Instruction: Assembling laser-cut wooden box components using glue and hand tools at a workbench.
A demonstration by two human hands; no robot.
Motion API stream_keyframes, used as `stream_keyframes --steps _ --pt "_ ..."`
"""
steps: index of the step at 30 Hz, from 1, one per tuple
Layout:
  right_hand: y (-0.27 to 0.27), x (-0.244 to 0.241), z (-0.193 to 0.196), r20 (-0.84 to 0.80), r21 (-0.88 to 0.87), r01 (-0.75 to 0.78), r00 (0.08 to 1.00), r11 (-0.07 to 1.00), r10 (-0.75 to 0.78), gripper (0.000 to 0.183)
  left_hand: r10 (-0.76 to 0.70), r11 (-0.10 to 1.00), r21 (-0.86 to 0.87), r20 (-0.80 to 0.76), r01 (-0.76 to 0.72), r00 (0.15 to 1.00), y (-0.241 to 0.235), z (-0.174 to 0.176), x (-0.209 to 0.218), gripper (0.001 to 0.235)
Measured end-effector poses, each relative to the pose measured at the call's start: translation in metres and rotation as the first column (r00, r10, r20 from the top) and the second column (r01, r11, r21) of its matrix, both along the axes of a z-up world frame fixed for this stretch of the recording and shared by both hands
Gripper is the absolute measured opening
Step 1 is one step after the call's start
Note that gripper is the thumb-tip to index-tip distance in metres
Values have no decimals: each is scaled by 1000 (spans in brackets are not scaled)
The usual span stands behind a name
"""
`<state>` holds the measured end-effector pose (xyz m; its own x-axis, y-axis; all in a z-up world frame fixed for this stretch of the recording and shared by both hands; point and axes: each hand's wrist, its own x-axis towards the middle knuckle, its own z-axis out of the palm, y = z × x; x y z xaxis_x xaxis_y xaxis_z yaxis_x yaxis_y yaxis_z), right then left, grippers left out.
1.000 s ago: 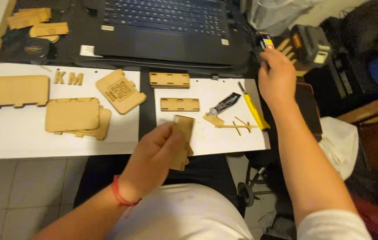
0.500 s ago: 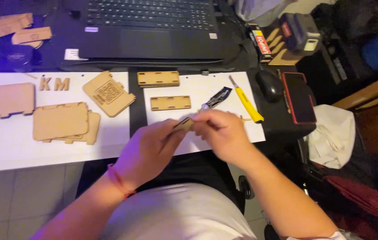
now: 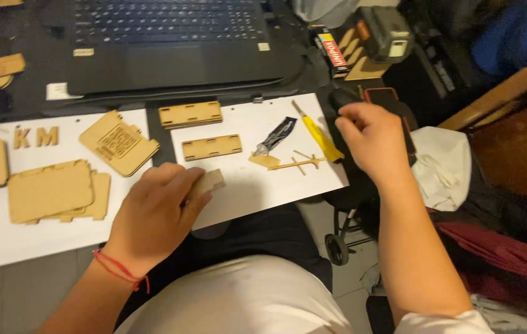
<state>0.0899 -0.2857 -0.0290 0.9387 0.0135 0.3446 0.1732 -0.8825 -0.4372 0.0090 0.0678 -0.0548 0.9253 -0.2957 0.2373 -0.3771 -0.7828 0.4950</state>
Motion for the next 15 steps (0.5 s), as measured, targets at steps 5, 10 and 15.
stream_keyframes --steps 5,10,15 --pt "16 -3 2 -32 52 35 999 998 -34 16 31 996 76 288 -55 957 -4 -25 1 35" --pt "96 -48 -9 -253 398 -235 901 887 352 27 -53 997 -44 295 69 954 -5 -17 7 25" --pt "140 -53 -20 -350 782 -47 791 621 502 34 -52 999 20 405 48 913 -13 -12 5 23"
